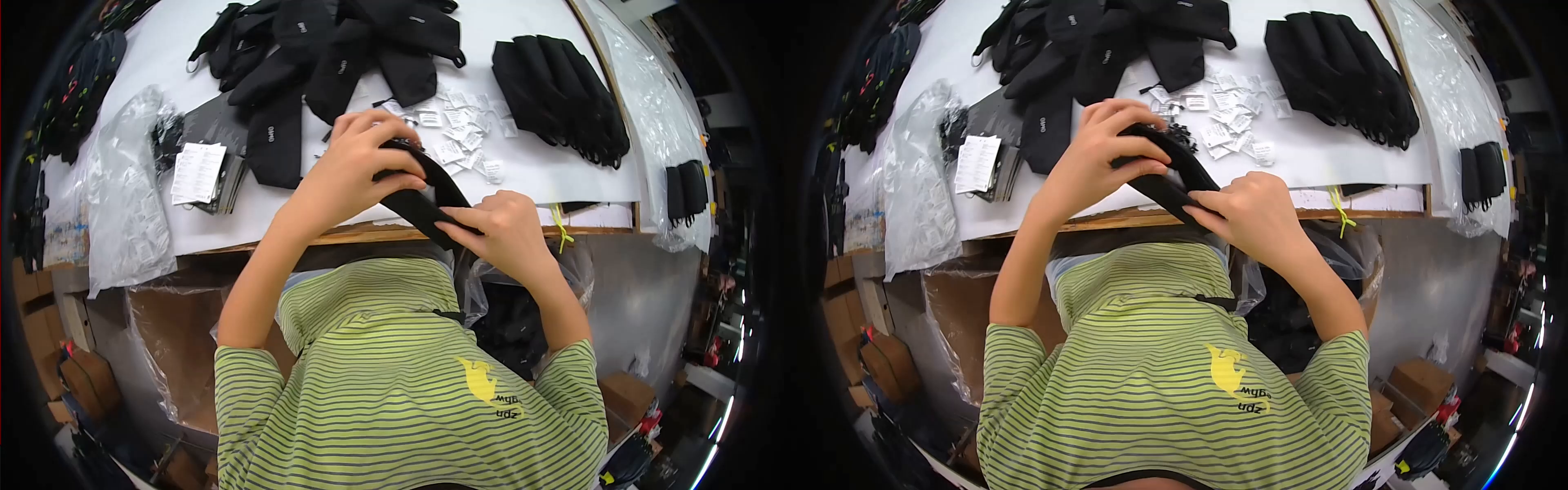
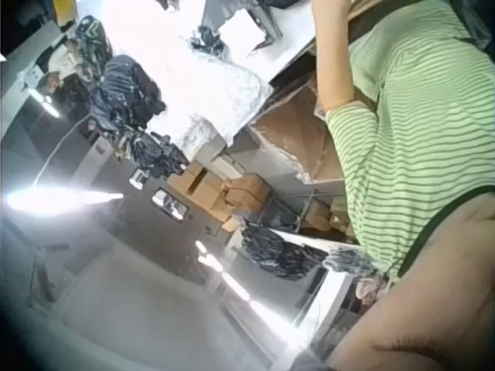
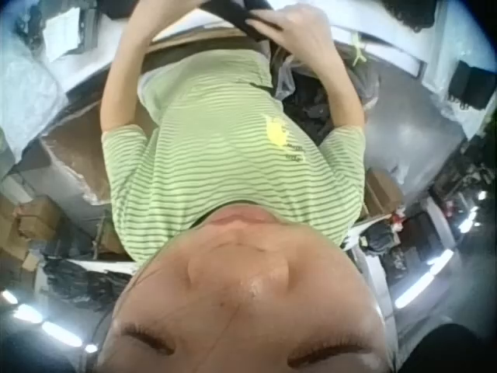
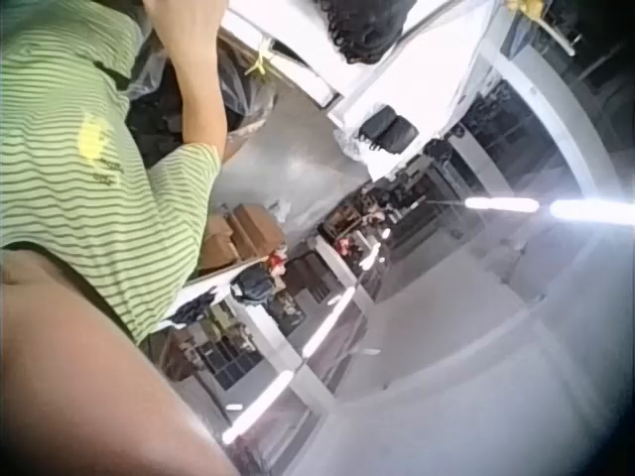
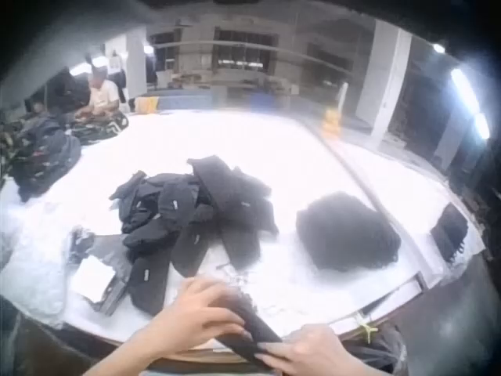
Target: Attaching clips, labels, and tags to small black storage pouches or bags.
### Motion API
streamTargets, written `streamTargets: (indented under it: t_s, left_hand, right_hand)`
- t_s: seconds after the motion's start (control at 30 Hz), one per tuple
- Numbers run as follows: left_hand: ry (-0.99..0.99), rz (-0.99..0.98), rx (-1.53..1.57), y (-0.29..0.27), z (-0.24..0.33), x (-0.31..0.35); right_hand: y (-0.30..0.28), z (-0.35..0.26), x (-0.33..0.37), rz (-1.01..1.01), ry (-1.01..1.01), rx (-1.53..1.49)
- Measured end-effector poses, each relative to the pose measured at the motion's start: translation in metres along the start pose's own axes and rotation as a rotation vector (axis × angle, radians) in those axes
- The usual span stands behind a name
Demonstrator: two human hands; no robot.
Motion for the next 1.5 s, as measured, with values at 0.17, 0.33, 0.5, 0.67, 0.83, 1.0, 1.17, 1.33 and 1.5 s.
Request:
streamTargets:
  t_s: [0.17, 0.33, 0.5, 0.67, 0.83, 1.0, 1.17, 1.33, 1.5]
  left_hand:
    - [-0.572, 0.791, 0.326, -0.061, -0.052, 0.064]
    - [-1.117, 0.700, 1.567, 0.024, -0.043, 0.129]
    - [-1.162, 0.847, 1.268, -0.001, -0.034, 0.120]
    - [-1.301, 0.960, 1.324, 0.000, -0.033, 0.125]
    - [-1.273, 0.666, 1.149, 0.002, -0.024, 0.110]
    - [-1.351, 0.367, 1.102, 0.025, -0.008, 0.111]
    - [-1.354, 0.328, 1.065, 0.026, -0.007, 0.110]
    - [-1.388, 0.664, 1.184, 0.007, -0.034, 0.114]
    - [-1.385, 0.704, 1.369, 0.003, -0.060, 0.118]
  right_hand:
    - [0.001, -0.022, -0.024, 0.129, -0.016, -0.032]
    - [0.005, -0.043, -0.033, 0.271, 0.027, -0.209]
    - [0.002, -0.052, -0.018, 0.458, 0.033, -0.252]
    - [0.048, 0.004, 0.043, 0.562, 0.991, -0.940]
    - [0.047, 0.017, 0.006, 0.488, 0.680, -0.931]
    - [0.011, 0.003, -0.034, 0.468, 0.484, -0.692]
    - [-0.004, 0.001, -0.038, 0.481, 0.380, -0.397]
    - [0.010, -0.037, -0.031, 0.104, 0.365, -0.678]
    - [0.016, -0.051, -0.018, -0.060, 0.380, -0.813]
Point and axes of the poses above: each hand's wrist, its own x-axis away from the middle knuckle, its own y-axis out of the palm, z = x × y, the point moved 9 cm from there along -x, towards the middle knuckle, and after that the axes turned 14 degrees about z, right-handed, at the moved point
